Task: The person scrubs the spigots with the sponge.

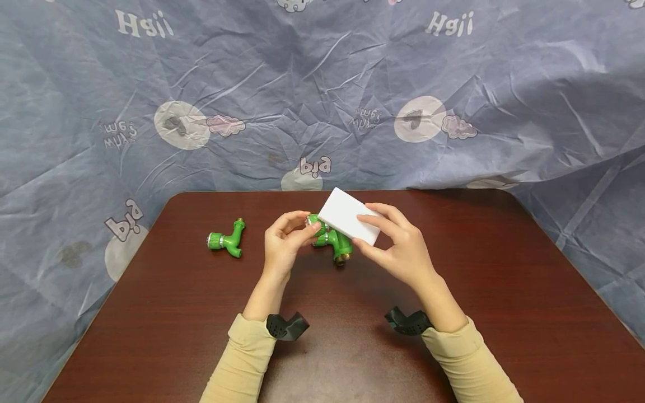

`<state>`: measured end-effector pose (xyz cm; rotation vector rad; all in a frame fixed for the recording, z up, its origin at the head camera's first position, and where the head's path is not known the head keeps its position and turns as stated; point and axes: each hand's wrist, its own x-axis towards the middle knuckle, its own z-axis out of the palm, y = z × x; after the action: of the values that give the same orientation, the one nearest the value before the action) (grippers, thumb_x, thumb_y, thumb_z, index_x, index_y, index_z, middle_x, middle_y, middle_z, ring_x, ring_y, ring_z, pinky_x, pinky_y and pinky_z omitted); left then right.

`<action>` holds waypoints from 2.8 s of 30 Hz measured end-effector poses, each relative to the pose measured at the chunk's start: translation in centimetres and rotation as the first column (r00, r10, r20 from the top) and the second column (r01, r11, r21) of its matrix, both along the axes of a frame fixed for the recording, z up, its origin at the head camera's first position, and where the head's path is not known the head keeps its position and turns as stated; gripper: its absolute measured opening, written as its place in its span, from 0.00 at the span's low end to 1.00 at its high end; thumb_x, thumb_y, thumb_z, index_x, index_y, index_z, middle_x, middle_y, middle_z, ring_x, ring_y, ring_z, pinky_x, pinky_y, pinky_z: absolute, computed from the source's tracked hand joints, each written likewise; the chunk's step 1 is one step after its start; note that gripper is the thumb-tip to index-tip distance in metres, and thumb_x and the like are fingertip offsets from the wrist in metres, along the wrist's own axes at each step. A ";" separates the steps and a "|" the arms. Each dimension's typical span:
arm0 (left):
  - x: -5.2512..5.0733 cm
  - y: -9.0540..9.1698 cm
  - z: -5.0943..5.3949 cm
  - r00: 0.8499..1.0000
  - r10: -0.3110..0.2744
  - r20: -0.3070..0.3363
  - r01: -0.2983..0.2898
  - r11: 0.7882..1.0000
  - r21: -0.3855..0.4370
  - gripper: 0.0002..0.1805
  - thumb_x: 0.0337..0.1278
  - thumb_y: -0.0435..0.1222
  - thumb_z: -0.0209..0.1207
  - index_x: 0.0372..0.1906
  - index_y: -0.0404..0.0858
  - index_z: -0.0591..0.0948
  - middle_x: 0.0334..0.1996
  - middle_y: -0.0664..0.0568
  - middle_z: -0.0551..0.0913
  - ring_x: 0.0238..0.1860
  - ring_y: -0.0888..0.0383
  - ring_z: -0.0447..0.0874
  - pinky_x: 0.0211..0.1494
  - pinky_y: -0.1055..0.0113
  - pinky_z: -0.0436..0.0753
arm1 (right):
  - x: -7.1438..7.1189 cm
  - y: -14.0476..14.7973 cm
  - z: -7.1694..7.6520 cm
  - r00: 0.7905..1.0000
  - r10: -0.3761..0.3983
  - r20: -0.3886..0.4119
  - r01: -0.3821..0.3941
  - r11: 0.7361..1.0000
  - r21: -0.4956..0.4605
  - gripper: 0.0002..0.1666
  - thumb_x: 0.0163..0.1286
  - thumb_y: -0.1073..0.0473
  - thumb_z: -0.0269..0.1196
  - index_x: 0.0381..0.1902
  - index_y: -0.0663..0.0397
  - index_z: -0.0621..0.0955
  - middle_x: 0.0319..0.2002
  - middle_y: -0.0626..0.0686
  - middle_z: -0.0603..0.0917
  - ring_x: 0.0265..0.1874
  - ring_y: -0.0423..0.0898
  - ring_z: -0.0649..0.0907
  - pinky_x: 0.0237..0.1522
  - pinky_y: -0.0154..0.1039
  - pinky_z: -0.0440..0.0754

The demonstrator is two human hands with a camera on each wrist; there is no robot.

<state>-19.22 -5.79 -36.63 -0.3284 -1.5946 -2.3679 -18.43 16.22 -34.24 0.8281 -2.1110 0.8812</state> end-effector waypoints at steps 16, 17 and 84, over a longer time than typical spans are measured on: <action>-0.4 -0.5 0.0 0.996 0.086 0.021 -0.083 0.988 -0.127 0.22 0.40 0.20 0.66 0.47 0.26 0.80 0.40 0.48 0.82 0.33 0.58 0.84 0.34 0.72 0.82 | 0.0 0.7 0.4 0.975 -0.220 0.022 0.221 0.971 -0.096 0.21 0.47 0.57 0.73 0.42 0.52 0.85 0.48 0.52 0.81 0.44 0.50 0.81 0.36 0.44 0.77; -0.4 -0.6 0.0 0.995 0.094 0.029 -0.089 0.988 -0.129 0.22 0.40 0.20 0.66 0.48 0.26 0.80 0.41 0.48 0.82 0.34 0.58 0.84 0.34 0.71 0.82 | -0.1 0.8 0.4 0.974 -0.224 0.024 0.225 0.969 -0.102 0.21 0.47 0.58 0.73 0.42 0.52 0.85 0.48 0.52 0.81 0.44 0.50 0.81 0.36 0.43 0.77; -4.0 -6.4 -7.4 0.903 0.121 0.412 -0.117 0.992 -0.037 0.28 0.46 0.22 0.65 0.57 0.28 0.75 0.54 0.40 0.77 0.41 0.62 0.82 0.45 0.66 0.82 | 0.0 1.1 0.5 0.974 -0.218 0.058 0.223 0.970 -0.093 0.21 0.47 0.58 0.73 0.42 0.51 0.85 0.48 0.51 0.81 0.44 0.48 0.80 0.36 0.36 0.73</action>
<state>-23.22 -12.24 -44.00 0.2872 -1.7404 -2.4451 -18.48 17.29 -33.72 0.5138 -2.1318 0.8848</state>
